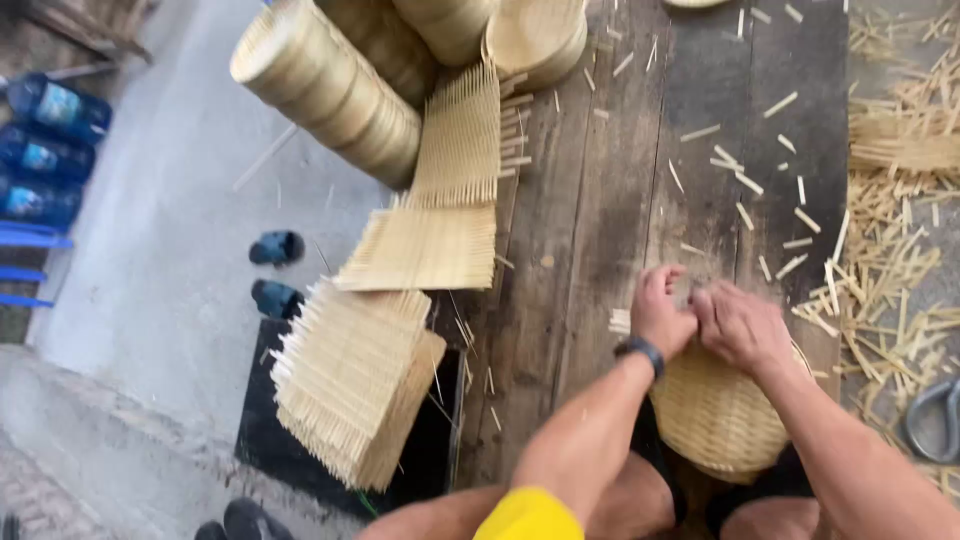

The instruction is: Assembling and trimming circular bamboo basket lids using a wooden mold and scissors.

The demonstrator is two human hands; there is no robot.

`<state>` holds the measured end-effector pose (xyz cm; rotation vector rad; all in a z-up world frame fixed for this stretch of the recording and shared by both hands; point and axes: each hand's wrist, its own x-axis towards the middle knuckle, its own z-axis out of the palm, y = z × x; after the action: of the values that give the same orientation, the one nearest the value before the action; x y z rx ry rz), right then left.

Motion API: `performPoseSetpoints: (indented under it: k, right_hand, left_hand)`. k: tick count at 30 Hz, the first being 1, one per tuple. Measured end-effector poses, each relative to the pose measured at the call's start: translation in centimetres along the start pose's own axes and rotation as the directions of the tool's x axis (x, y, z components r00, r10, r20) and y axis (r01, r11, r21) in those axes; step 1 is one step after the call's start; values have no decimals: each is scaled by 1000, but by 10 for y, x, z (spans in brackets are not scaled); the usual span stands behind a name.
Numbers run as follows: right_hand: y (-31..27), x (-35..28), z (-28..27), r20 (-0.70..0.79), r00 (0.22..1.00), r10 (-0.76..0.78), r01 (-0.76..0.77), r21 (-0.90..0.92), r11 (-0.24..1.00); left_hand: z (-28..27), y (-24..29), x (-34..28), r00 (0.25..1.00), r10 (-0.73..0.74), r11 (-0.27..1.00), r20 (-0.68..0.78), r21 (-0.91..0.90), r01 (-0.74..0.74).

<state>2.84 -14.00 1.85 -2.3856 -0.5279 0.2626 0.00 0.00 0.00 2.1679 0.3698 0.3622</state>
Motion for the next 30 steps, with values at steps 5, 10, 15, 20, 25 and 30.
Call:
performPoseSetpoints:
  k: [5, 10, 15, 20, 25, 30]
  right_hand:
    - [-8, 11, -8, 151, 984, -95, 131, -251, 959]
    - [-12, 24, -13, 333, 943, -25, 143, -336, 931]
    - [-9, 40, -1, 476, 870, 125, 78, -384, 920]
    - [-48, 41, -24, 593, 748, 300, 7, -458, 889]
    - [-6, 36, -1, 417, 909, -9, 207, -433, 877]
    - [0, 10, 21, 414, 745, -523, 630, -177, 756]
  left_hand:
    - [-35, 3, -59, 987, -15, 967, -160, 250, 55]
    - [-31, 0, -64, 939, -340, 909, -52, 236, 343]
    - [-35, -5, -38, 838, -546, 830, 1, 139, 540]
    - [-37, -15, -39, 811, -584, 810, 31, 88, 579]
    - [-28, -18, -51, 863, -503, 864, -48, -36, 502]
    - [-39, -12, -77, 958, -244, 942, -149, 200, 270]
